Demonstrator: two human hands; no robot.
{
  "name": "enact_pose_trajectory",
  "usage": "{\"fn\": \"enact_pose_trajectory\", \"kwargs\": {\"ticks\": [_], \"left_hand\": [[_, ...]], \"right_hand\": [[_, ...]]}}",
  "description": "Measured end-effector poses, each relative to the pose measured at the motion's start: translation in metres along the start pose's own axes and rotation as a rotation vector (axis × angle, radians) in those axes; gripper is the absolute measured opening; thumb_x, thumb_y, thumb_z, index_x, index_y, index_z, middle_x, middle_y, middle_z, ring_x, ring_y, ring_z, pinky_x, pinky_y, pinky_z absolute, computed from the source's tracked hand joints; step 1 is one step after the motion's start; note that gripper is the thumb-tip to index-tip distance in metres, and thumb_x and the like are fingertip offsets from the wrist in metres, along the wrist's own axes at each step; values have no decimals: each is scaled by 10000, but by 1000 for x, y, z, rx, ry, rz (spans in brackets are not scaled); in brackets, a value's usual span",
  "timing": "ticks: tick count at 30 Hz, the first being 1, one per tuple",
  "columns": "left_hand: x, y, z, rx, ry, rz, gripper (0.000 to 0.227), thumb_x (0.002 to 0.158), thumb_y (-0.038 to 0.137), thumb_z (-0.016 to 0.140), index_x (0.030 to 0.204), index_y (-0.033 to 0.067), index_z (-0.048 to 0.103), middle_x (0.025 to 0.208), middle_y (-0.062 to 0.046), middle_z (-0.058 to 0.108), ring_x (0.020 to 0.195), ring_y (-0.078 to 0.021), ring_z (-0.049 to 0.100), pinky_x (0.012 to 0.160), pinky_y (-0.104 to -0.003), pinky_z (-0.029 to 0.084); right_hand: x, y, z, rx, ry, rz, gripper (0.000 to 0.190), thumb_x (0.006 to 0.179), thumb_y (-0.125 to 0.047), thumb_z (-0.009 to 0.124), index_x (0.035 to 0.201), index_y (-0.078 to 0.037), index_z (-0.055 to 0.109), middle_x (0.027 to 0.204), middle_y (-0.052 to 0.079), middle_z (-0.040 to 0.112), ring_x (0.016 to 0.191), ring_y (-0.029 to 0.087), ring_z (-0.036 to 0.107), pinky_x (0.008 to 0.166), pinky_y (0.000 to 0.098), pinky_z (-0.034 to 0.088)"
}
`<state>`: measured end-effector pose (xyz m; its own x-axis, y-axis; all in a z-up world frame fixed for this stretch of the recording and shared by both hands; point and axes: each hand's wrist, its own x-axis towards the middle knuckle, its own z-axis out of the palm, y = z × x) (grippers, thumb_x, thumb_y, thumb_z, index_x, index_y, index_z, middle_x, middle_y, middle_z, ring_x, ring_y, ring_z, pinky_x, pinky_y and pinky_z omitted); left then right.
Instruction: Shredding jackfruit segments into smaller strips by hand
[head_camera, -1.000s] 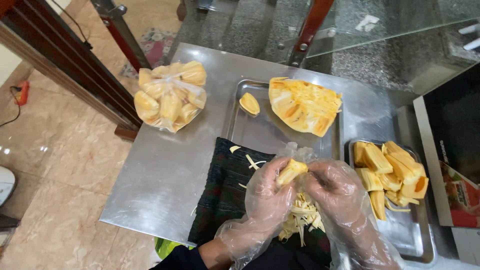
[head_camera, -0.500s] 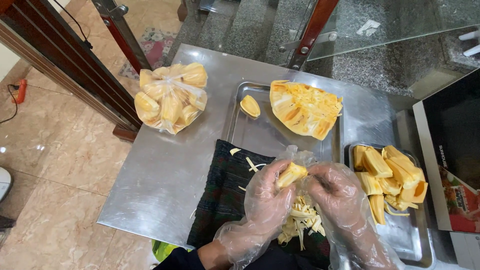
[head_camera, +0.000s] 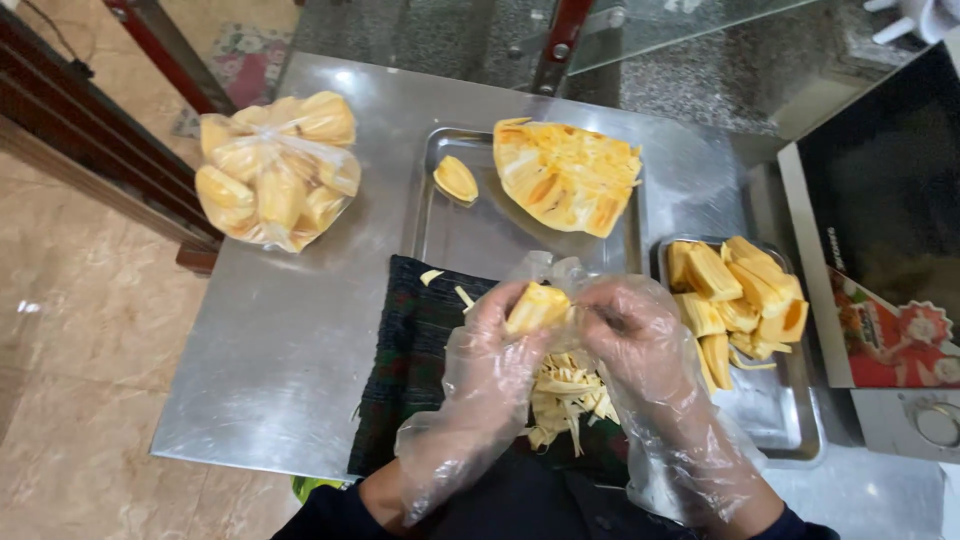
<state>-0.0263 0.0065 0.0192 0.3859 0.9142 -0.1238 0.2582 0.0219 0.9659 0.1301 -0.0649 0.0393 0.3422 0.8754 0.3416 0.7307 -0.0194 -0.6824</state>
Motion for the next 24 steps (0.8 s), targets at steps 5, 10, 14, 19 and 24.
{"fn": "enact_pose_trajectory", "kwargs": {"ticks": [5, 10, 14, 19, 24], "left_hand": [[4, 17, -3, -185, -25, -396, 637, 718, 267, 791, 1344, 307, 679, 1150, 100, 807, 1017, -106, 743, 899, -275, 563], [1, 26, -5, -252, -23, -392, 649, 751, 263, 797, 1384, 267, 652, 1159, 56, 786, 994, -115, 728, 843, -284, 589], [3, -15, 4, -58, 7, -42, 503, 794, 190, 811, 1283, 245, 710, 1164, 26, 804, 952, -115, 780, 781, -252, 625], [3, -8, 0, -202, -11, -136, 485, 792, 147, 814, 1263, 220, 724, 1153, 12, 794, 980, -119, 753, 833, -261, 611], [5, -17, 3, -138, 14, -79, 480, 746, 147, 811, 1216, 221, 749, 1124, 35, 808, 982, -117, 763, 862, -248, 594]], "right_hand": [[-4, 13, 1, 243, -1, 176, 105, 852, -130, 716, 916, -71, 774, 928, 39, 759, 873, 149, 702, 799, 284, 560], [3, -33, -4, 170, 13, 343, 247, 825, -239, 779, 990, -57, 797, 1019, 89, 742, 852, 185, 735, 737, 288, 636], [4, -8, 0, -64, -21, -1, 180, 868, -240, 777, 992, -111, 799, 948, 46, 785, 893, 211, 712, 793, 354, 551], [4, -4, 1, 43, 0, -109, 128, 892, -127, 728, 982, -50, 778, 927, 92, 778, 829, 227, 714, 759, 354, 554], [7, -19, -3, 66, -4, -87, 125, 857, -84, 750, 960, -23, 786, 911, 106, 796, 793, 218, 732, 724, 334, 583]]}}
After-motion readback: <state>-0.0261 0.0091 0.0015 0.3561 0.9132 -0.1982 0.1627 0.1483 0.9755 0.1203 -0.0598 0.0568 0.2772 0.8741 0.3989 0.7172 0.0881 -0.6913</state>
